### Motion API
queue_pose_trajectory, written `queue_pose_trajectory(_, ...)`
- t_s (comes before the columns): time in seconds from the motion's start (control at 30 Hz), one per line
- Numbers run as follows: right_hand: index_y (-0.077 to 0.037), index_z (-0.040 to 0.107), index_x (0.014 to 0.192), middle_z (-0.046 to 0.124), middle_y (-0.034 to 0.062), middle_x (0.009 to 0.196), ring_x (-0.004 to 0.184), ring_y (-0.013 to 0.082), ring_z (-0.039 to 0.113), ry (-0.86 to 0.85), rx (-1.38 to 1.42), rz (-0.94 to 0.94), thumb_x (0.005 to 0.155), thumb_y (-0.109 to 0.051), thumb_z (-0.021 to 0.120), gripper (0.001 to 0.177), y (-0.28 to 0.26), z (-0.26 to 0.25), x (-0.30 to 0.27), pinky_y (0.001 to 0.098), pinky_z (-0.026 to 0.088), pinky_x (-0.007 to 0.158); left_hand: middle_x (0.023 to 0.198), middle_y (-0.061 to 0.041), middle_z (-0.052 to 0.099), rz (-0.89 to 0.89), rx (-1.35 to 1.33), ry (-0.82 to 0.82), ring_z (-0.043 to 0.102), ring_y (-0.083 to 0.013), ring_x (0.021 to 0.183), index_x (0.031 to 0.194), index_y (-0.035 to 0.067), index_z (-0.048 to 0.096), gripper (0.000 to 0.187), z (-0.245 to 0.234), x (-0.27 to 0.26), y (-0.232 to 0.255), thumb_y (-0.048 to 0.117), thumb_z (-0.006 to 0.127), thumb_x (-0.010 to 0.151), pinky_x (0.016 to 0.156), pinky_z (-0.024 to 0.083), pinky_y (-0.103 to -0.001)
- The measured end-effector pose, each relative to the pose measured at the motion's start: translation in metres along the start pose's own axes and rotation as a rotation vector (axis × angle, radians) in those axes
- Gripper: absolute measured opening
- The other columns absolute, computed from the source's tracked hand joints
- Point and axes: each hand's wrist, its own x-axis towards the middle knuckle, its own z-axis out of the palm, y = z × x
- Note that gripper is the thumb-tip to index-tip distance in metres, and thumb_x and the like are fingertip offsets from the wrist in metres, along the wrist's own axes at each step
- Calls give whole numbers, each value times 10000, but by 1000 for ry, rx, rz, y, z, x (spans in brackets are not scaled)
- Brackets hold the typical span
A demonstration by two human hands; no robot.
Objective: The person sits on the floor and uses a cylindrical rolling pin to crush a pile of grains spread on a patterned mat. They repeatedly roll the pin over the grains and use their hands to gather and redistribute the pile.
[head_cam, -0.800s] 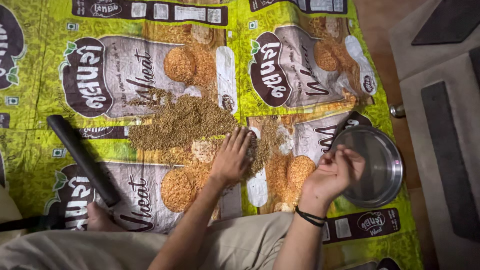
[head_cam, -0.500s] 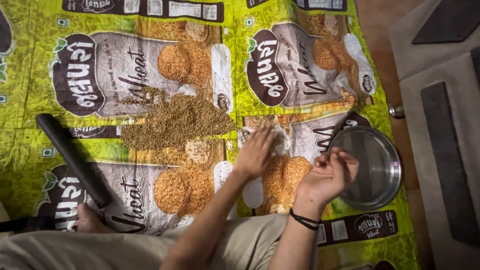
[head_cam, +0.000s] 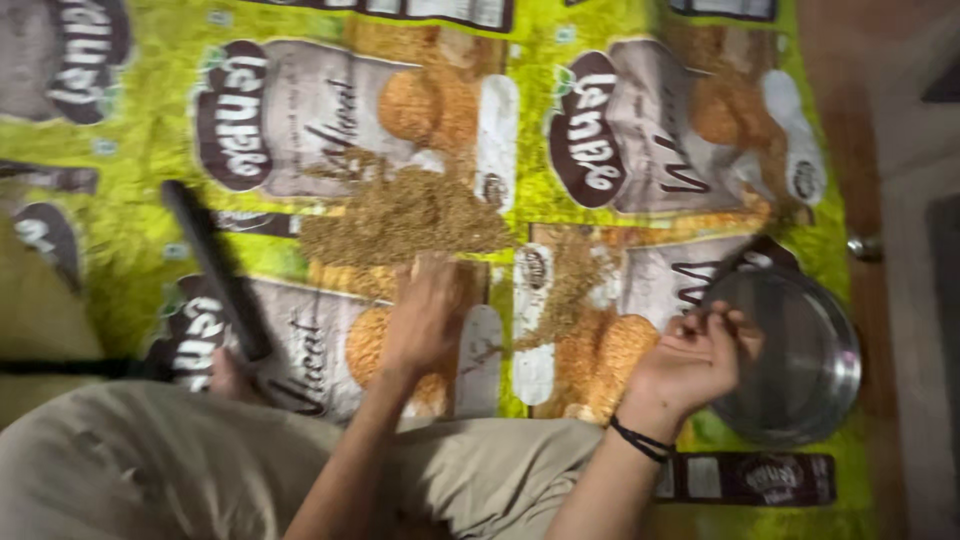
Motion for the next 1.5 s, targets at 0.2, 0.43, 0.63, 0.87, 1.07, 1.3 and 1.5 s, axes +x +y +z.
queue_pose_trajectory(0.2,-96,604,1061,658,50,998,727,148,563,-132,-50,108,923,14,615,177,24,14,-4,255,433,648,1672,-252,184,-367,218,136,157,-473,1509,1574,-18,269,874,16,-76,-70,547,496,947,1191,143,-609)
queue_pose_trajectory(0.43,-57,597,1028,669,76,976,770,143,603,-198,-263,59,890,57,598,179,44,35,-23,249,472,693,1670,-314,97,-303,15,273,78,-444,1557,1589,-36,202,874,62,-55,-53,582,400,1002,1253,94,-526)
queue_pose_trajectory(0.63,-60,609,1004,688,67,929,693,122,604,-213,-384,34,890,78,595,179,62,38,-29,223,440,601,1698,-302,122,-215,-80,317,111,-444,1584,1617,-35,205,716,64,-41,-23,431,305,1082,1284,100,-525)
queue_pose_trajectory(0.87,-62,641,1015,700,62,960,712,95,604,-357,-573,4,932,66,605,156,85,42,-43,205,445,583,1645,-310,232,-108,-283,307,223,-460,1539,1568,-56,266,723,42,-40,-23,334,462,992,1271,136,-525)
queue_pose_trajectory(1.07,-39,645,1029,696,65,1025,820,102,670,-623,-813,-73,949,62,609,134,98,42,-48,232,569,686,1640,-219,322,-211,-208,202,261,-381,1565,1583,-17,288,785,33,-42,-57,256,517,884,1323,184,-448)
queue_pose_trajectory(1.3,-4,662,1053,695,55,988,763,93,663,-685,-971,-44,950,85,591,153,106,38,-51,229,521,656,1668,-245,175,16,-86,9,150,-360,1560,1580,-84,190,729,57,-19,-17,353,413,1040,1278,112,-473)
queue_pose_trajectory(1.5,-8,654,1054,691,42,992,781,86,673,-692,-882,-55,985,58,610,106,102,35,-41,217,531,699,1680,-194,177,233,-98,-162,141,-328,1582,1591,1,207,705,44,-2,23,323,430,1004,1290,108,-454)
